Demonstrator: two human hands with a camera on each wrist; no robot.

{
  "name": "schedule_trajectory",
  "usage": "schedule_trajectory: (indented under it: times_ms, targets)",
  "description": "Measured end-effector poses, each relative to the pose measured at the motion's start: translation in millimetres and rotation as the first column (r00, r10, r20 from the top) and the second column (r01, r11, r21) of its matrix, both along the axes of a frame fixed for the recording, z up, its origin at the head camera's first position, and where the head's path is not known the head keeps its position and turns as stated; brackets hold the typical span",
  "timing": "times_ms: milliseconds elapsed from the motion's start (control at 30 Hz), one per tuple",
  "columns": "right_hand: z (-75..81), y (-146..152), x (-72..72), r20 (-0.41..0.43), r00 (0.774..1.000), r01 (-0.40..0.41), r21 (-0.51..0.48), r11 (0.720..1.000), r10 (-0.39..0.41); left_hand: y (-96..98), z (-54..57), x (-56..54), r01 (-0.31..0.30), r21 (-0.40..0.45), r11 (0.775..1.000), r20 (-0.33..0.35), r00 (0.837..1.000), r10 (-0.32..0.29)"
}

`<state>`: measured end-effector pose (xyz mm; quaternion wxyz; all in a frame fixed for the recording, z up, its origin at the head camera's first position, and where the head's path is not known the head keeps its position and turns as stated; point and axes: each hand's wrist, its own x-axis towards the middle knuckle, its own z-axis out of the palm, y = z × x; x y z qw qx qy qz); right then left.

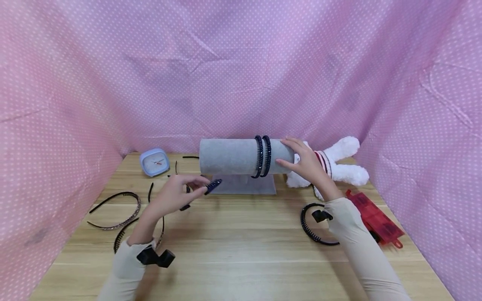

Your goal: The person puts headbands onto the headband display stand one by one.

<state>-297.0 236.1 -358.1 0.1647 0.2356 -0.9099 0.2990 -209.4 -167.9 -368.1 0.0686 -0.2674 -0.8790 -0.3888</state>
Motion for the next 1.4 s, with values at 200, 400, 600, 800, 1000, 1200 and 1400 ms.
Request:
schedule_trajectory:
  times_ms: [200, 400, 600, 800, 1000, 1200, 1400]
  targets:
    - [0.7, 1, 0.9, 0.013, 1.000, 0.006, -0.001, 1.000, -0.006, -29.9, 4.9, -4.8, -0.140, 0.027, 0.990, 0.001, 0.990, 0.140]
    - [1.5, 1, 1.8, 0.023, 1.000, 0.010, -0.003, 1.000, -0.010, -44.5, 13.2, -12.1, -0.198, 0.161, 0.967, -0.036, 0.978, 0.206]
    - [1.2, 1, 1.8, 0.024, 1.000, 0.014, -0.001, 1.000, -0.014, -39.6, 22.2, -19.6, -0.239, 0.293, 0.926, -0.040, 0.964, 0.262]
    - [0.5, 1, 1.9, 0.030, 0.999, 0.018, 0.005, 1.000, -0.018, -22.5, 25.4, -30.2, -0.282, 0.394, 0.875, 0.065, 0.958, 0.280]
    - [1.6, -2, 2.9, 0.040, 0.999, 0.019, 0.007, 1.000, -0.020, -5.6, 25.5, -43.4, -0.273, 0.525, 0.806, 0.080, 0.959, 0.272]
    - [1.2, -2, 2.1, 0.042, 0.999, 0.015, 0.005, 1.000, -0.015, 5.4, 20.4, -55.6, -0.258, 0.498, 0.828, 0.090, 0.965, 0.247]
    - [1.0, -1, 1.9, 0.043, 0.999, 0.017, 0.007, 1.000, -0.017, 9.9, 14.1, -64.1, -0.254, 0.372, 0.893, 0.043, 0.965, 0.257]
